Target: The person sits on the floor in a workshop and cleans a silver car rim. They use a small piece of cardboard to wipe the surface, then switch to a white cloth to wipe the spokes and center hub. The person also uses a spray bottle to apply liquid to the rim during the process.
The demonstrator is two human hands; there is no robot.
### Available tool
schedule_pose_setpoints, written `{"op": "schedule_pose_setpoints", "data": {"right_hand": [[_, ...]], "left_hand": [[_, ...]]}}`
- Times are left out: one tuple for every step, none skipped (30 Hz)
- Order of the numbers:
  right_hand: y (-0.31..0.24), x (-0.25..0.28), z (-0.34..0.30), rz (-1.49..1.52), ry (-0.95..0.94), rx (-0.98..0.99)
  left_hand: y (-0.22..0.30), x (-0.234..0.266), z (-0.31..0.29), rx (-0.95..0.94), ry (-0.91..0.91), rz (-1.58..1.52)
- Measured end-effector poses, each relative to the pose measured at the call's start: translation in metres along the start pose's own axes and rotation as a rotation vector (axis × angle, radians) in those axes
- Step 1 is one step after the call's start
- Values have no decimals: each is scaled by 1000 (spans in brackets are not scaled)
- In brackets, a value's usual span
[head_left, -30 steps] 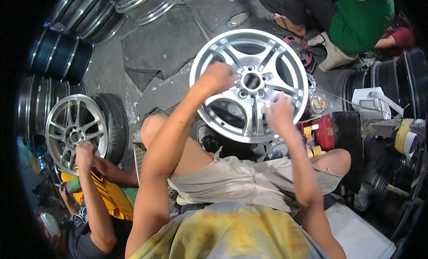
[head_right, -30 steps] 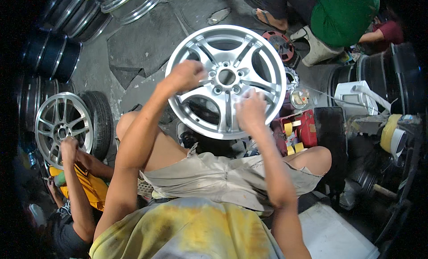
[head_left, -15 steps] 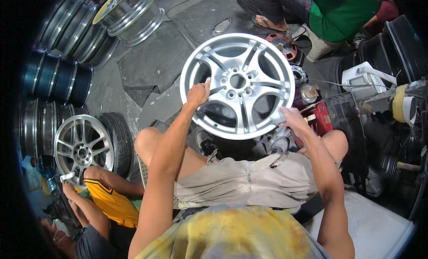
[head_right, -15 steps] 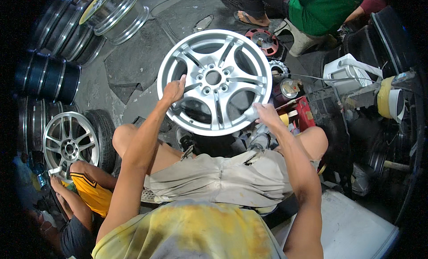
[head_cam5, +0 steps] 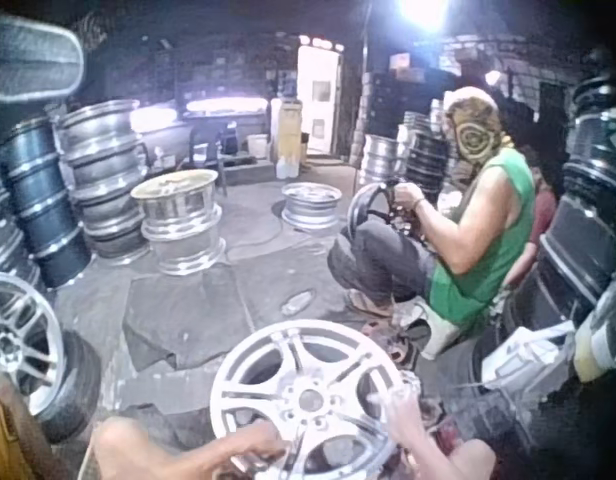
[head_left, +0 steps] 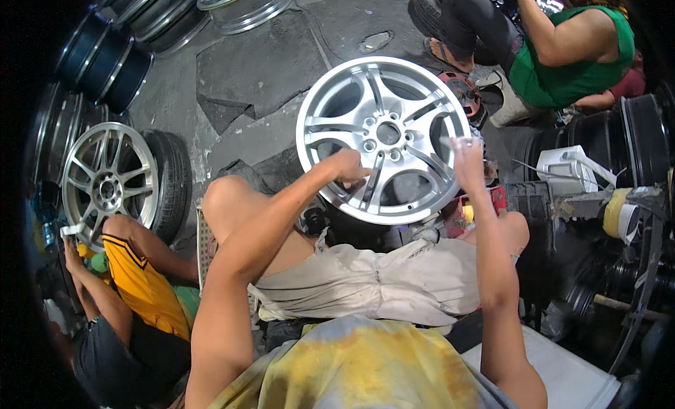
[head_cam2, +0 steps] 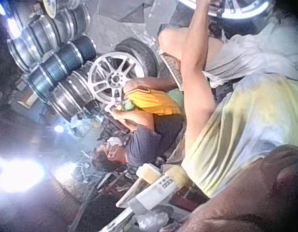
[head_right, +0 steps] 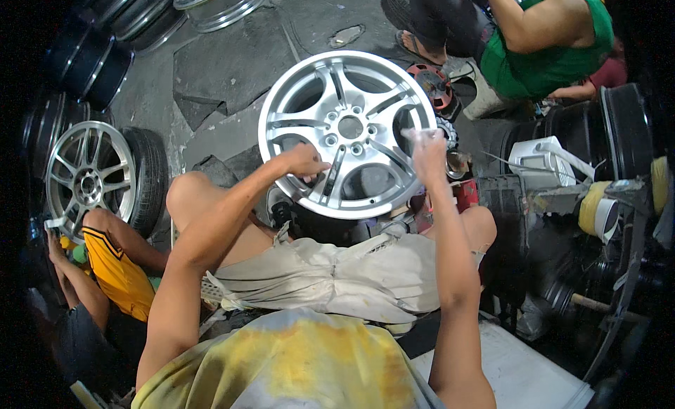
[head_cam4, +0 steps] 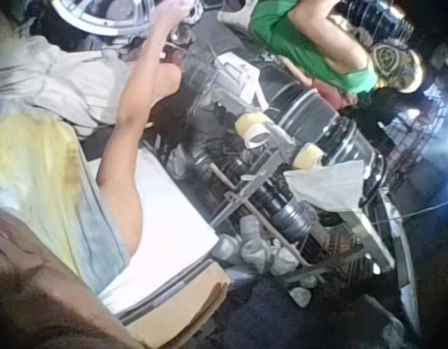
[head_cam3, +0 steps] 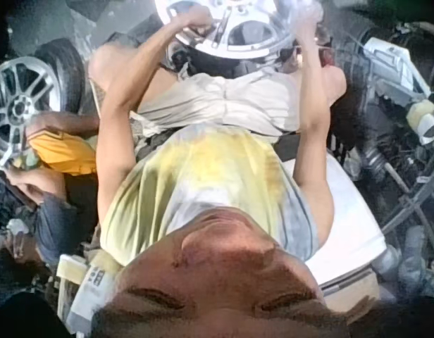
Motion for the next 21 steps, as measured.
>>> {"op": "schedule_pose_setpoints", "data": {"right_hand": [[-26,-8,-11,16,-77,37],[-49,-14,-20,26,-150,66],[-64,-18,-24,-80,-180,133],[-71,-26,-26,-150,-222,121],[-81,-36,-25,-218,-269,118],[-84,-45,-23,-291,-316,115],[-75,-55,-24,-372,-318,115],[-67,-63,-23,-404,-315,86],[-66,-73,-19,-429,-313,67],[-64,-81,-16,-455,-310,47],[-69,-90,-13,-488,-394,15],[-71,-97,-9,-480,-392,26],[-70,-106,-5,-472,-391,37],[-74,-112,-3,-460,-392,44],[-77,-112,-4,-512,-404,81],[-75,-107,-4,-514,-415,68],[-72,-96,-7,-519,-428,51],[-67,-90,-8,-525,-441,34],[-62,-92,-7,-527,-433,47],[-61,-97,-5,-512,-416,69],[-61,-103,-4,-497,-399,91]], "left_hand": [[9,24,-7,-6,40,16],[21,47,-16,-20,75,36],[47,81,-34,-142,213,27],[67,111,-55,-262,349,18],[73,134,-67,-325,447,27],[79,154,-77,-390,546,33],[85,169,-84,-373,541,-51],[87,182,-91,-349,538,-136],[87,197,-104,-436,668,-123],[80,202,-105,-386,688,-111],[72,208,-107,-339,710,-101],[64,213,-107,-293,730,-90],[56,216,-98,-326,807,-46],[53,217,-99,-323,802,-67],[49,220,-100,-321,797,-88],[45,222,-102,-317,792,-110],[45,225,-106,-308,803,-90],[45,228,-112,-298,813,-70],[42,228,-114,-287,824,-50],[38,227,-113,-275,830,-71],[32,226,-111,-262,836,-92]]}}
Point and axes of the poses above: each hand's wrist, its own z-axis towards the middle knuckle, its own x-axis out of the back of the hand, y = z × x, the point moved 10 cm from there along z, towards the middle knuckle, and after that the axes turned 9 degrees about z, right-handed, at the moved point
